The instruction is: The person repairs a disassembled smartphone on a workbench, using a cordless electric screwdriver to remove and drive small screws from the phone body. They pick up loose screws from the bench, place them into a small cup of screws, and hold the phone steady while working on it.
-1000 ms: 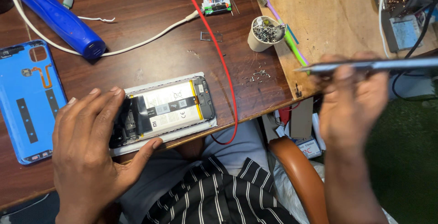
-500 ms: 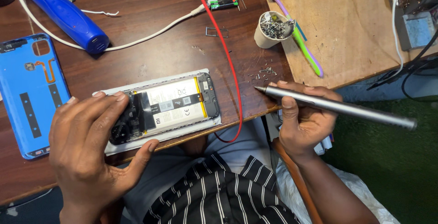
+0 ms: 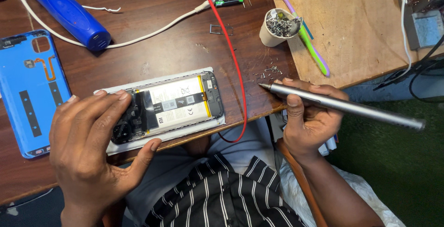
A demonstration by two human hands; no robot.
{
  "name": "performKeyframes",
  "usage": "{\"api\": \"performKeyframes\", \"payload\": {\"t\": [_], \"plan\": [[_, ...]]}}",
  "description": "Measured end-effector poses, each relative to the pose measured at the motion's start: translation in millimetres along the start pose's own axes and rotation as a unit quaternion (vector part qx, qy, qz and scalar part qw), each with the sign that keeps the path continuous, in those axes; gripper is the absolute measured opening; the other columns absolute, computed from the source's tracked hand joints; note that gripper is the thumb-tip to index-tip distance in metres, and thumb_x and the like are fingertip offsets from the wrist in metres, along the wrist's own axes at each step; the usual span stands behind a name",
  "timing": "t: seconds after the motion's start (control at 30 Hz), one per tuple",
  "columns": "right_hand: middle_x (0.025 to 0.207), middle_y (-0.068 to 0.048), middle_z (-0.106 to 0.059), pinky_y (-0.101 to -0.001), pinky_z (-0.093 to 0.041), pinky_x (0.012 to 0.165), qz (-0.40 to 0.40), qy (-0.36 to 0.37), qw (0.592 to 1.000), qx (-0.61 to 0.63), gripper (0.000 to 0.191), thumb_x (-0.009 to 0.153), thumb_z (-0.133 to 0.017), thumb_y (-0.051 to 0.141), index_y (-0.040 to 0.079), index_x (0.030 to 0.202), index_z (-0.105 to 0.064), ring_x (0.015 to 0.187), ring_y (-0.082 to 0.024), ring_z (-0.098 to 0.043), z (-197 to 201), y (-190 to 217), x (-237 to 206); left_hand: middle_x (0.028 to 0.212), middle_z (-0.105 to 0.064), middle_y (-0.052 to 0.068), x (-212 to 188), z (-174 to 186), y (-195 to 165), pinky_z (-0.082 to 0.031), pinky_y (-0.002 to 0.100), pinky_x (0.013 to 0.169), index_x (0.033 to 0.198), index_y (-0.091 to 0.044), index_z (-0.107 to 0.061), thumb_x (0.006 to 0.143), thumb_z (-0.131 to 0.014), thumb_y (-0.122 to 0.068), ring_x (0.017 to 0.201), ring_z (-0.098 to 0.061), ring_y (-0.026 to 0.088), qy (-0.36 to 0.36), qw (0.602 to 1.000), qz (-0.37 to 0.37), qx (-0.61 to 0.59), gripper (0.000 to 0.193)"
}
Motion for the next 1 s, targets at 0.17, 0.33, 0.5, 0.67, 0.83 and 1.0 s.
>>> {"api": "performKeyframes", "payload": {"t": [0.17,0.33,0.5,0.67,0.83,1.0], "plan": [[0.120,-0.027,-0.069,-0.0355,-0.062,0.101,0.004,0.003,1.000,-0.022,0.033,0.113,-0.065,0.002,0.006,0.126,-0.034,0.114,-0.028,-0.072,0,0,-1,0.118,-0.068,0.018,-1,2,0,-0.045,0.055,0.107,0.123,0.000,-0.067,0.072,-0.088,-0.034,0.117,-0.063,0.038,-0.003,1.000,-0.005,-0.003,0.065],[0.121,-0.026,-0.069,-0.0376,-0.063,0.106,0.003,-0.005,1.000,0.012,0.032,0.115,-0.064,0.003,0.007,0.127,-0.035,0.115,-0.028,-0.073,-1,3,-1,0.119,-0.068,0.017,-3,3,1,-0.045,0.055,0.108,0.123,-0.001,-0.067,0.072,-0.087,-0.034,0.118,-0.063,0.037,0.000,1.000,-0.002,-0.003,0.064],[0.117,-0.024,-0.071,-0.0394,-0.065,0.095,-0.049,-0.047,0.994,0.081,0.029,0.114,-0.064,0.007,0.006,0.131,-0.040,0.105,-0.025,-0.074,4,5,4,0.117,-0.070,0.017,-12,5,5,-0.045,0.056,0.108,0.118,0.001,-0.069,0.073,-0.086,-0.028,0.117,-0.063,0.038,-0.019,1.000,-0.003,-0.001,0.056],[0.115,-0.018,-0.072,-0.0374,-0.064,0.087,-0.163,-0.083,0.959,0.217,0.024,0.113,-0.064,0.012,0.005,0.131,-0.049,0.099,-0.022,-0.072,8,13,9,0.107,-0.071,0.007,-18,10,6,-0.048,0.047,0.112,0.108,-0.007,-0.069,0.095,-0.086,-0.012,0.115,-0.069,0.026,-0.087,0.992,0.036,-0.086,0.022],[0.114,-0.017,-0.072,-0.0384,-0.062,0.089,-0.213,-0.069,0.942,0.251,0.019,0.115,-0.065,0.015,0.004,0.126,-0.053,0.096,-0.022,-0.071,-11,33,7,0.108,-0.068,0.009,0,0,-29,-0.051,0.047,0.103,0.103,-0.007,-0.071,0.088,-0.087,-0.009,0.111,-0.066,0.029,-0.092,0.982,-0.044,-0.157,0.022],[0.113,-0.017,-0.073,-0.0366,-0.061,0.083,-0.239,-0.056,0.936,0.251,0.024,0.111,-0.063,0.019,0.007,0.129,-0.053,0.095,-0.024,-0.073,-32,49,3,0.121,-0.067,0.006,19,-9,-57,-0.052,0.043,0.100,0.114,-0.012,-0.072,0.090,-0.088,-0.015,0.116,-0.065,0.030,-0.102,0.968,-0.084,-0.212,0.029]]}}
Point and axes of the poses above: each hand's wrist, its own x-axis towards the middle knuckle, its own z-axis out of the back of the hand, y = z × x, the point moved 6 cm from there along x, towards the middle knuckle
